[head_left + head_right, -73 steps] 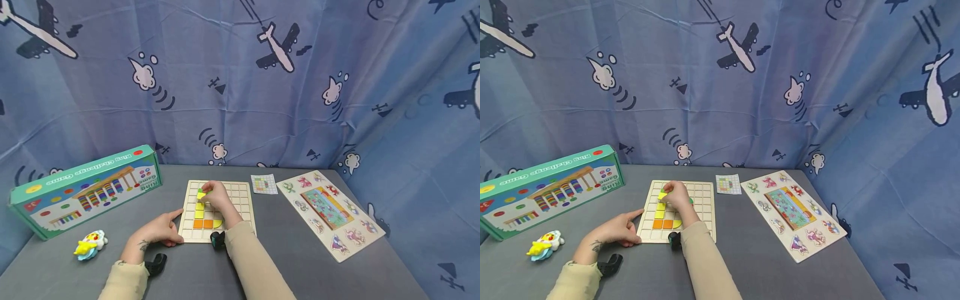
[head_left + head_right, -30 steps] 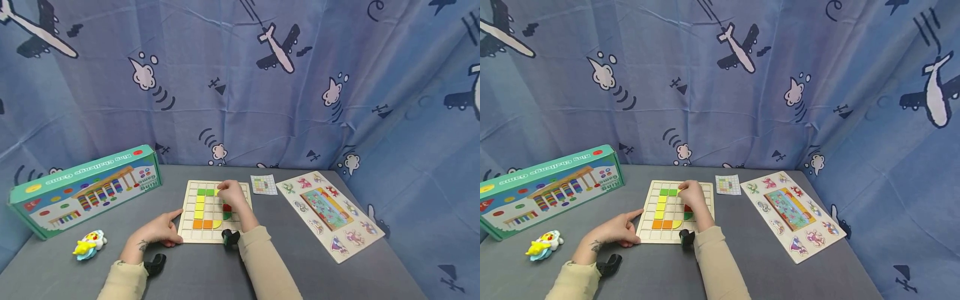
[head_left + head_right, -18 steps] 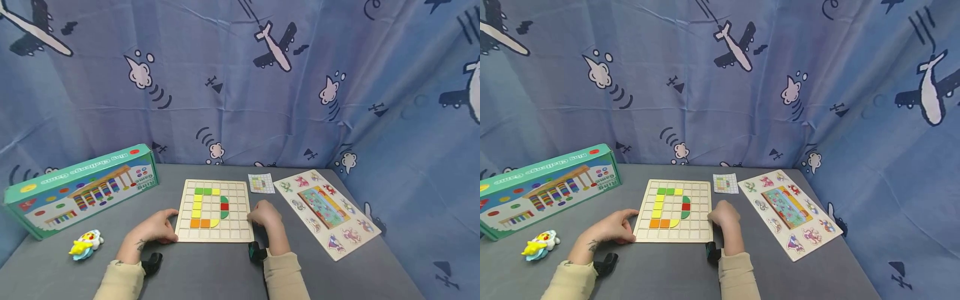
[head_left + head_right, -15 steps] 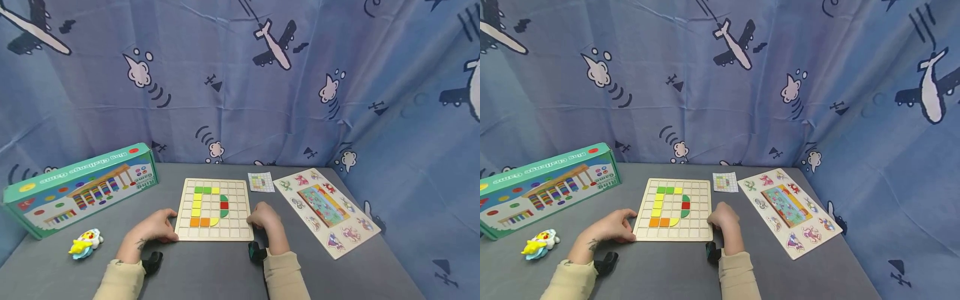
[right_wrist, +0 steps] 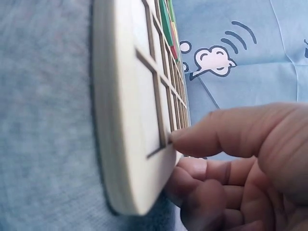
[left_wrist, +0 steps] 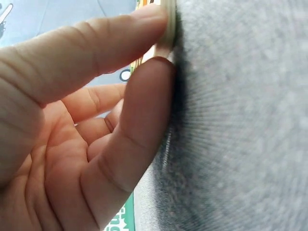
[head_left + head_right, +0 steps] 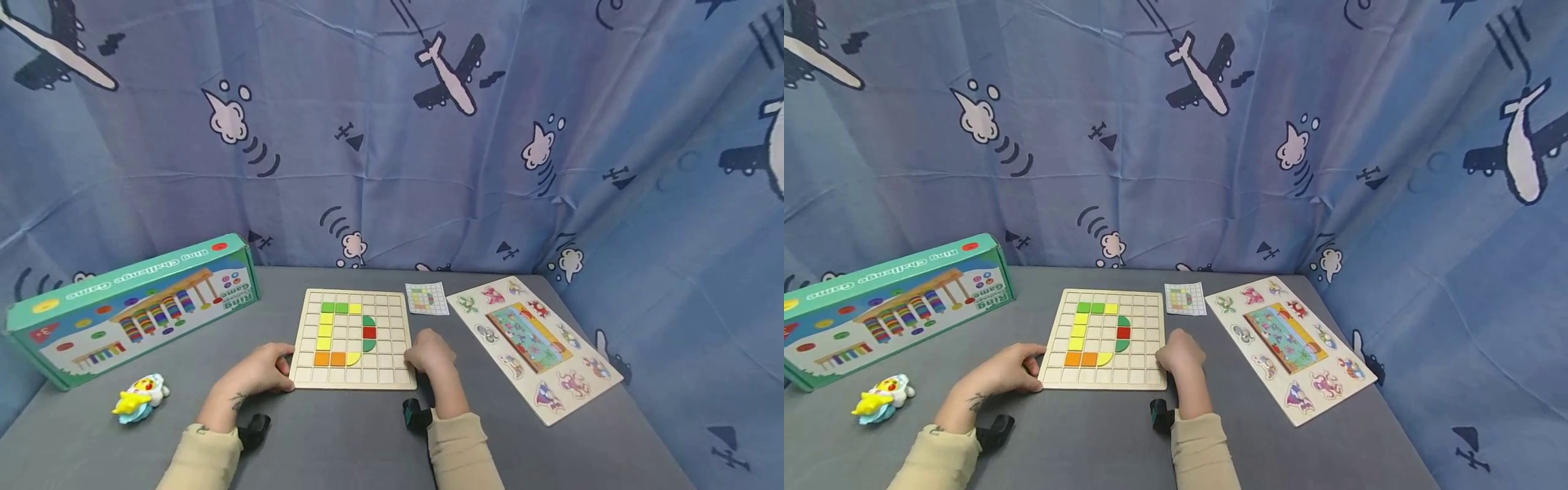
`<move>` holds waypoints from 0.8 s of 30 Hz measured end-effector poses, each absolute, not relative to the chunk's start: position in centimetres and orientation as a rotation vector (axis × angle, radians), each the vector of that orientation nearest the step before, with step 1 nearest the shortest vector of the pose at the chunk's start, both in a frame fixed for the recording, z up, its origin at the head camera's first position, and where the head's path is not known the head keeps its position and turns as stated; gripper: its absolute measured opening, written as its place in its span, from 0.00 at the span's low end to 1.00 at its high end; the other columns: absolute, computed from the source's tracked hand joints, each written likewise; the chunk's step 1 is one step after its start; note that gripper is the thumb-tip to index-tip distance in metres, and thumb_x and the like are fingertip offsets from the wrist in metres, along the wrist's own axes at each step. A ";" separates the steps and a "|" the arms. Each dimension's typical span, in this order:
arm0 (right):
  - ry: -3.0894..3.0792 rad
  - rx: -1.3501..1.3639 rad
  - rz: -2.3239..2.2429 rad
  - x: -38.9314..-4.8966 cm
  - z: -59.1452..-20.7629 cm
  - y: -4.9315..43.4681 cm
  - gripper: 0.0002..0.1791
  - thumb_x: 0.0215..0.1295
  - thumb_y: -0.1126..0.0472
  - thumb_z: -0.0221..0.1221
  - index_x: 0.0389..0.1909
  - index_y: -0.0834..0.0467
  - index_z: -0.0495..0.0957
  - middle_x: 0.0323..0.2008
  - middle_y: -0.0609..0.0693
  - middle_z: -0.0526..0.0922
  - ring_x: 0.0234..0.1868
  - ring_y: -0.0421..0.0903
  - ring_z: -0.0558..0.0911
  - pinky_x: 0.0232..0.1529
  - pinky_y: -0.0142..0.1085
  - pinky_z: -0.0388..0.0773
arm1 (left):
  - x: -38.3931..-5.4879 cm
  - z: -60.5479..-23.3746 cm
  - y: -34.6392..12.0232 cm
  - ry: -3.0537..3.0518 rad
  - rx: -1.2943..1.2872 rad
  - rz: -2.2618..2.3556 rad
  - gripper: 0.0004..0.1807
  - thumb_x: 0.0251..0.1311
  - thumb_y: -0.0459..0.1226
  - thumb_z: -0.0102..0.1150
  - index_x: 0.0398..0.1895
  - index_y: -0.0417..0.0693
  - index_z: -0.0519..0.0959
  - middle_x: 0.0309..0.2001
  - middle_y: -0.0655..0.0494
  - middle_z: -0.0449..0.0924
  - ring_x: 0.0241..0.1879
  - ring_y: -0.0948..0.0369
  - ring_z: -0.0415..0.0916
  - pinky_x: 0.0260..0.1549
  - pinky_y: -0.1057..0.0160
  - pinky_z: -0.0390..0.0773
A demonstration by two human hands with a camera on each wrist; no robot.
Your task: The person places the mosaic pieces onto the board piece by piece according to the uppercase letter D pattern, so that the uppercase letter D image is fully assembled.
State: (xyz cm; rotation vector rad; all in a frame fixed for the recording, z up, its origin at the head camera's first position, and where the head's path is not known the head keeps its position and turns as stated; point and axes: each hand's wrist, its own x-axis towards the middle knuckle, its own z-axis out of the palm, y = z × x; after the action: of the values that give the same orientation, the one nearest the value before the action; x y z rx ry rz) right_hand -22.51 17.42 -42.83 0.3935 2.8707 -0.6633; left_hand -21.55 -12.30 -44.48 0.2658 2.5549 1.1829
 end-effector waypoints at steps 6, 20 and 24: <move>2.880 0.413 -0.680 -22.6 -43.0 17.6 0.20 0.46 0.65 0.58 0.04 0.53 0.61 0.07 0.46 0.66 0.12 0.44 0.67 0.19 0.36 0.62 | -21.4 -44.7 -12.2 2.557 0.295 1.206 0.37 0.39 0.24 0.68 0.59 0.31 0.69 0.20 0.52 0.70 0.15 0.61 0.66 0.17 0.65 0.69; 2.896 0.391 -0.711 -22.4 -43.1 17.7 0.21 0.48 0.65 0.56 0.03 0.52 0.60 0.06 0.45 0.62 0.12 0.43 0.65 0.17 0.35 0.60 | -21.4 -44.8 -12.1 2.564 0.284 1.194 0.36 0.39 0.25 0.68 0.58 0.33 0.70 0.19 0.52 0.70 0.15 0.61 0.67 0.17 0.64 0.70; 2.888 0.385 -0.709 -22.4 -43.2 17.8 0.20 0.48 0.65 0.56 0.04 0.52 0.60 0.06 0.45 0.62 0.12 0.43 0.65 0.17 0.35 0.60 | -21.4 -45.0 -12.2 2.564 0.282 1.197 0.35 0.38 0.25 0.69 0.57 0.33 0.71 0.19 0.52 0.70 0.15 0.61 0.67 0.17 0.64 0.69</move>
State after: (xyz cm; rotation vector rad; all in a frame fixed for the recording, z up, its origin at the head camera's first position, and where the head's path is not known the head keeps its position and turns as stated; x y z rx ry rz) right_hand -22.43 17.76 -43.17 0.3850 2.8882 -0.7086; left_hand -21.42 -12.17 -44.99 0.2824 2.5637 1.1969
